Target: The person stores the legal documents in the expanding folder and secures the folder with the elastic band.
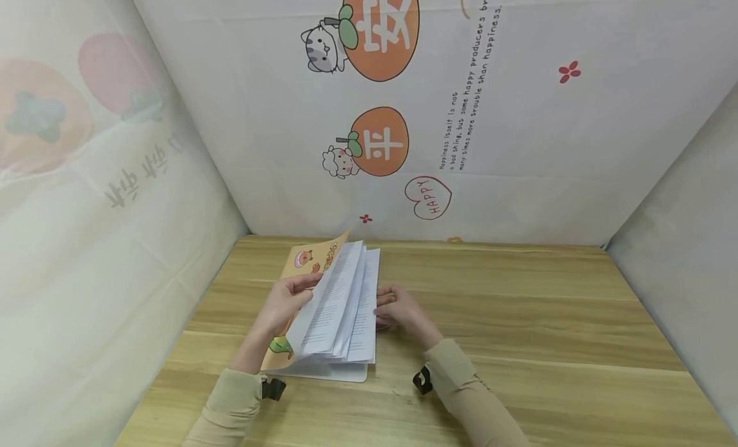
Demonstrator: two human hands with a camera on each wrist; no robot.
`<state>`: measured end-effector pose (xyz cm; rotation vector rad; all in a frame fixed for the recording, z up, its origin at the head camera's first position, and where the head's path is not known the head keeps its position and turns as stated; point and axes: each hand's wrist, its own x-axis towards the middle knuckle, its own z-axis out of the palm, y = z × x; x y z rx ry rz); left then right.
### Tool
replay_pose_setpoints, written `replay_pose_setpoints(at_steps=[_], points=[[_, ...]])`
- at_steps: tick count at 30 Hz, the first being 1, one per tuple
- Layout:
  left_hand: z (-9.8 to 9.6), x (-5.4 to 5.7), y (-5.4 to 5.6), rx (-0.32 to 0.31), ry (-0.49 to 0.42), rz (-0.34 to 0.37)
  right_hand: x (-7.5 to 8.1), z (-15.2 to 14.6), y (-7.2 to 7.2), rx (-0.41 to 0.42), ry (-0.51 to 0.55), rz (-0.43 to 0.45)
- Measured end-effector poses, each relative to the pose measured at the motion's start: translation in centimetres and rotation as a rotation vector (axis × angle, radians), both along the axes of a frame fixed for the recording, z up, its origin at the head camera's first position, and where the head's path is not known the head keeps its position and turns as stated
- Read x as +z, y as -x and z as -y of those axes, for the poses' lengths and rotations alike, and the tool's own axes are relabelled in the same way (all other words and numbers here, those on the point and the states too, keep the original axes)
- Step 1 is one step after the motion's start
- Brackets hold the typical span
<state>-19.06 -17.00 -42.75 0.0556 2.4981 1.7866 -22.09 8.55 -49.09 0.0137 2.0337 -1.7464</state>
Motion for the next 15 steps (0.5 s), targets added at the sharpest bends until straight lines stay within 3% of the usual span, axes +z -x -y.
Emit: replay_pose_setpoints(at_steps=[15], points=[[-0.2, -0.3, 0.3, -0.013, -0.040, 0.016, -0.7, 1.4, 0.1, -0.006, 0.028, 0.013]])
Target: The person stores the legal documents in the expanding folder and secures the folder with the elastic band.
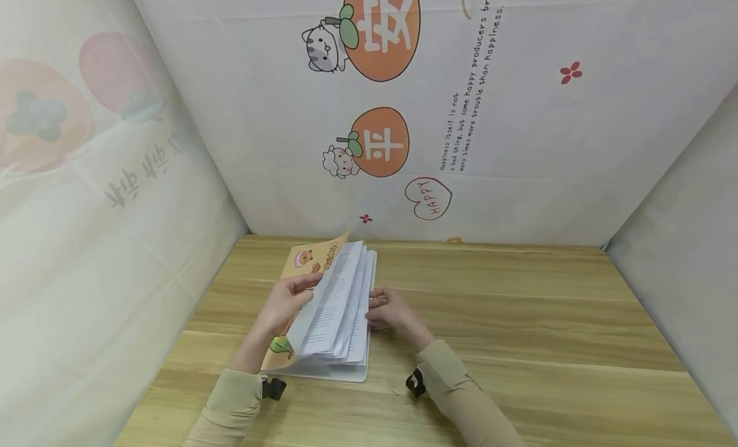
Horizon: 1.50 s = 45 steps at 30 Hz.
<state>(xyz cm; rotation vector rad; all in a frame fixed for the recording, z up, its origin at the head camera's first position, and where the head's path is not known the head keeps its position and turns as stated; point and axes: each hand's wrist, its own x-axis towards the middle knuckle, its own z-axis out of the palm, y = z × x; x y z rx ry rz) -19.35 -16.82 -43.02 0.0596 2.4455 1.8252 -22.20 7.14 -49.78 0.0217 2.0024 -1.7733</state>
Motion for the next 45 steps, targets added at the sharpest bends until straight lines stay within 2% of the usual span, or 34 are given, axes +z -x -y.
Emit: replay_pose_setpoints(at_steps=[21, 30, 45], points=[[0.0, 0.4, 0.1, -0.004, 0.034, -0.036, 0.4, 1.5, -0.1, -0.032, -0.017, -0.001], [-0.1, 0.4, 0.1, -0.017, 0.016, -0.031, 0.2, 2.0, -0.1, -0.046, -0.025, 0.008], [-0.3, -0.1, -0.3, 0.003, 0.016, -0.010, -0.3, 2.7, -0.5, -0.068, -0.023, 0.000]])
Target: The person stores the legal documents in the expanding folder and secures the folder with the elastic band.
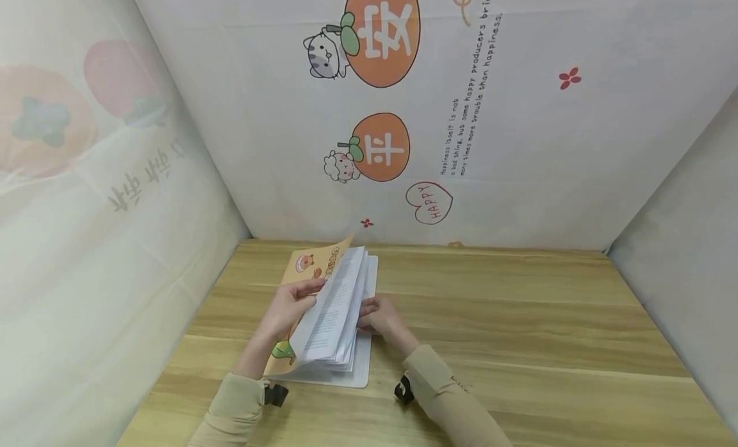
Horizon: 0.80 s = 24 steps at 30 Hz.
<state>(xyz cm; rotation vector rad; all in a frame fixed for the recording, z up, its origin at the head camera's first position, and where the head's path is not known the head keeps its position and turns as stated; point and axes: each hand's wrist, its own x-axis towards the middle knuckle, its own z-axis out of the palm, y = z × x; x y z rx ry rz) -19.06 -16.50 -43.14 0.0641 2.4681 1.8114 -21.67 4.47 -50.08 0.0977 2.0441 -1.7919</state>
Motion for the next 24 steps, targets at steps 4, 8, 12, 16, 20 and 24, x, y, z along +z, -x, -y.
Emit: replay_pose_setpoints(at_steps=[4, 8, 12, 16, 20, 24], points=[[-0.1, -0.3, -0.2, -0.008, 0.008, -0.003, 0.0, 0.0, -0.4, 0.001, -0.013, 0.000], [-0.1, -0.7, -0.3, -0.015, 0.020, 0.008, 0.0, -0.3, -0.7, 0.002, -0.016, 0.009], [-0.3, -0.9, -0.4, -0.015, 0.026, 0.018, 0.0, -0.9, -0.9, 0.025, -0.004, 0.021], [-0.7, -1.0, -0.4, -0.018, 0.024, 0.001, 0.2, -1.8, -1.2, 0.045, 0.005, 0.032], [-1.1, -1.1, -0.3, -0.032, 0.045, -0.018, 0.3, -2.6, -1.2, 0.032, -0.002, 0.027], [-1.6, -1.2, -0.3, -0.056, 0.081, -0.023, 0.2, -3.5, -1.2, 0.019, 0.008, 0.025]])
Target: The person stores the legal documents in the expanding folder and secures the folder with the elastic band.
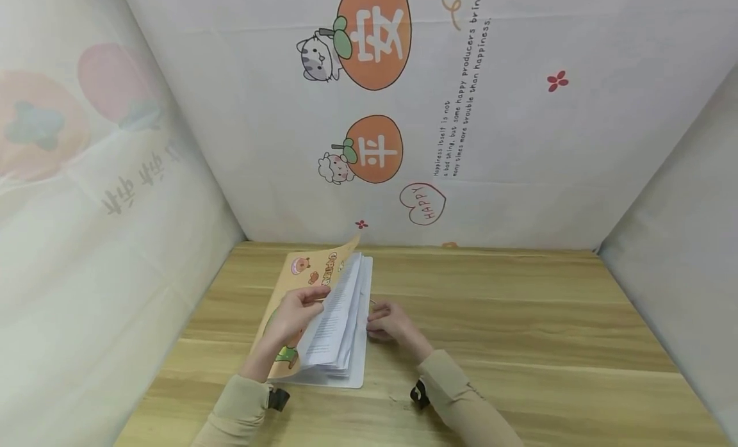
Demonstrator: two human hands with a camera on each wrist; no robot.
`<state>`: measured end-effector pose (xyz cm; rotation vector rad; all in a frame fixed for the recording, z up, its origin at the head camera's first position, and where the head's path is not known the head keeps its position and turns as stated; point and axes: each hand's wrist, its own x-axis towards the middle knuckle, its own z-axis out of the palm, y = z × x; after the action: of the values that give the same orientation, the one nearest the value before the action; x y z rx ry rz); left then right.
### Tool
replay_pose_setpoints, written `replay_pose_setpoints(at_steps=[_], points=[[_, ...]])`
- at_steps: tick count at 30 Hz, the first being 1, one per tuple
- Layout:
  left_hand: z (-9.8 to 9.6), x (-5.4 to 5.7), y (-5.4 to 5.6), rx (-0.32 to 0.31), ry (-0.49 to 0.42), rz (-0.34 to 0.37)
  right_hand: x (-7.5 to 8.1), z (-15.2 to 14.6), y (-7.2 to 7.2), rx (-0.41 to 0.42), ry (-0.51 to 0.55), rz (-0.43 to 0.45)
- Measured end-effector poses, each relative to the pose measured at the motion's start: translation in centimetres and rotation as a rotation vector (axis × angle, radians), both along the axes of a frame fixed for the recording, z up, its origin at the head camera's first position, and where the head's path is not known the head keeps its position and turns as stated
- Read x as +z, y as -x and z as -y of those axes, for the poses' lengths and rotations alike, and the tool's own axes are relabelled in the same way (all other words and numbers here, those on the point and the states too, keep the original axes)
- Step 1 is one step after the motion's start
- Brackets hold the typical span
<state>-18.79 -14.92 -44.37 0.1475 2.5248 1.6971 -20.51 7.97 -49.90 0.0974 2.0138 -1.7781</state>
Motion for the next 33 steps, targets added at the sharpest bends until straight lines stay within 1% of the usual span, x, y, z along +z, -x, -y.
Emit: replay_pose_setpoints(at_steps=[3, 7, 11, 14, 17, 20, 22, 25, 27, 29, 31, 33], points=[[-0.3, -0.3, 0.0, -0.018, 0.023, -0.001, -0.1, -0.7, 0.1, 0.000, 0.010, 0.002], [-0.8, -0.8, 0.1, -0.051, 0.089, -0.014, 0.0, -1.5, 0.3, -0.014, 0.013, 0.003], [-1.2, -1.5, 0.4, -0.090, 0.147, -0.021, 0.1, -2.3, 0.5, -0.026, 0.004, -0.001], [-1.6, -2.1, 0.5, -0.125, 0.178, -0.037, 0.2, -2.7, 0.7, -0.030, -0.025, -0.015], [-2.2, -2.7, 0.6, -0.153, 0.228, -0.068, 0.4, -3.1, 0.6, -0.031, -0.078, -0.031], [-2.8, -3.4, 0.8, -0.161, 0.279, -0.081, 0.7, -3.4, 0.6, -0.039, -0.105, -0.036], [-3.0, -3.7, 0.9, -0.168, 0.309, -0.088, 0.8, -3.6, 0.5, -0.035, -0.096, -0.050], [-3.5, -4.1, 0.8, -0.185, 0.366, -0.103, 0.9, -3.9, 0.3, -0.022, -0.063, -0.067], [-3.8, -4.3, 0.6, -0.199, 0.396, -0.107, 1.0, -4.0, 0.2, -0.013, -0.068, -0.073], [-4.2, -4.4, 0.4, -0.215, 0.417, -0.105, 1.0, -4.0, 0.2, -0.015, -0.100, -0.064], [-4.5, -4.5, 0.1, -0.230, 0.427, -0.087, 1.0, -3.8, 0.2, -0.027, -0.127, -0.039], [-4.9, -4.5, -0.2, -0.232, 0.447, -0.058, 1.0, -3.7, 0.2, -0.026, -0.120, -0.021]])
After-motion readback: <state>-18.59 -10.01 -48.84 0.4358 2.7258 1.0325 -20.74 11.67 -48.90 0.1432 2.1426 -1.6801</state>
